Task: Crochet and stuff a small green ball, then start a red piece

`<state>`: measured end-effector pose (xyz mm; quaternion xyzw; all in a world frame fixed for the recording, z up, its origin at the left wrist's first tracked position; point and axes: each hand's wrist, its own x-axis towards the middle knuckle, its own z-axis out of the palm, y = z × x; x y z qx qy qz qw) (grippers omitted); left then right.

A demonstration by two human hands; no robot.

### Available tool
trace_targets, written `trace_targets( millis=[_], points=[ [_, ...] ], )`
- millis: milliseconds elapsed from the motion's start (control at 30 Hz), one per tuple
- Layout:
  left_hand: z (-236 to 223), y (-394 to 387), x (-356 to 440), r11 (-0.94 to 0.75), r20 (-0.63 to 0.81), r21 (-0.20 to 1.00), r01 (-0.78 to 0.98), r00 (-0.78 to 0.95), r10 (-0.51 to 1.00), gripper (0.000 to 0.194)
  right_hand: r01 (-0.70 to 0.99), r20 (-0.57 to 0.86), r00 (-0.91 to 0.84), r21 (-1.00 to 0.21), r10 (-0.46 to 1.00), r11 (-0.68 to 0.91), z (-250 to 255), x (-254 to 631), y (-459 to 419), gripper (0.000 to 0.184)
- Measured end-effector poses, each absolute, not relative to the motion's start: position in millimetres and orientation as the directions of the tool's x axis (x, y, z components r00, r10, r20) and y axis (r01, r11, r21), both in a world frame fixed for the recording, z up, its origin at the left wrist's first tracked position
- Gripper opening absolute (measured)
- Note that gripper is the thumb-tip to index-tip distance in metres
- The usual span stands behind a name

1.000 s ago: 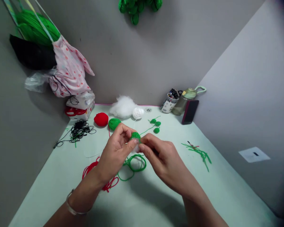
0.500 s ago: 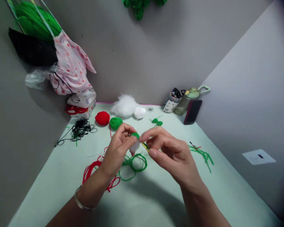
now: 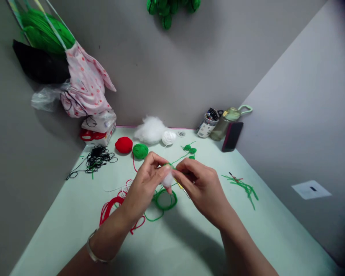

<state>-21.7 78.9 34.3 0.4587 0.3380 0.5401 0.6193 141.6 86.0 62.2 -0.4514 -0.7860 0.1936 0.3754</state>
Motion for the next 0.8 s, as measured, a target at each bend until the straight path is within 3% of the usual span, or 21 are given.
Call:
trace_targets(
  millis=[200, 367, 533, 700, 800],
  points=[
    [38.8, 79.2, -27.6, 0.021, 0.103, 0.935, -0.354, 0.33, 0.938, 0.017, 0.426, 0.284, -0.249, -0.826, 0.926, 0.368, 69.2, 144.2, 83.7, 0.03],
    [37.0, 81.6, -24.7, -0.058, 0.133, 0.953, -0.298, 0.239, 0.962, 0.011, 0.379, 0.177, -0.375, -0.866, 0.91, 0.325, 77.0, 146.2, 78.6, 0.028],
    [27.7, 85.5, -17.5, -0.227, 0.232, 0.957, -0.178, 0.006, 0.973, 0.008, 0.456, 0.24, -0.419, -0.778, 0.876, 0.432, 71.4, 134.8, 71.5, 0.024],
    [23.7, 87.2, -16.1, -0.006, 0.027, 0.938, -0.348, 0.053, 0.998, 0.007, 0.512, 0.361, -0.508, -0.603, 0.782, 0.611, 63.7, 138.0, 77.7, 0.012],
    [28.0, 83.8, -16.2, 0.026, 0.001, 0.926, -0.377, 0.07, 0.998, 0.007, 0.558, 0.391, -0.453, -0.577, 0.801, 0.597, 62.1, 142.2, 81.4, 0.015]
  ],
)
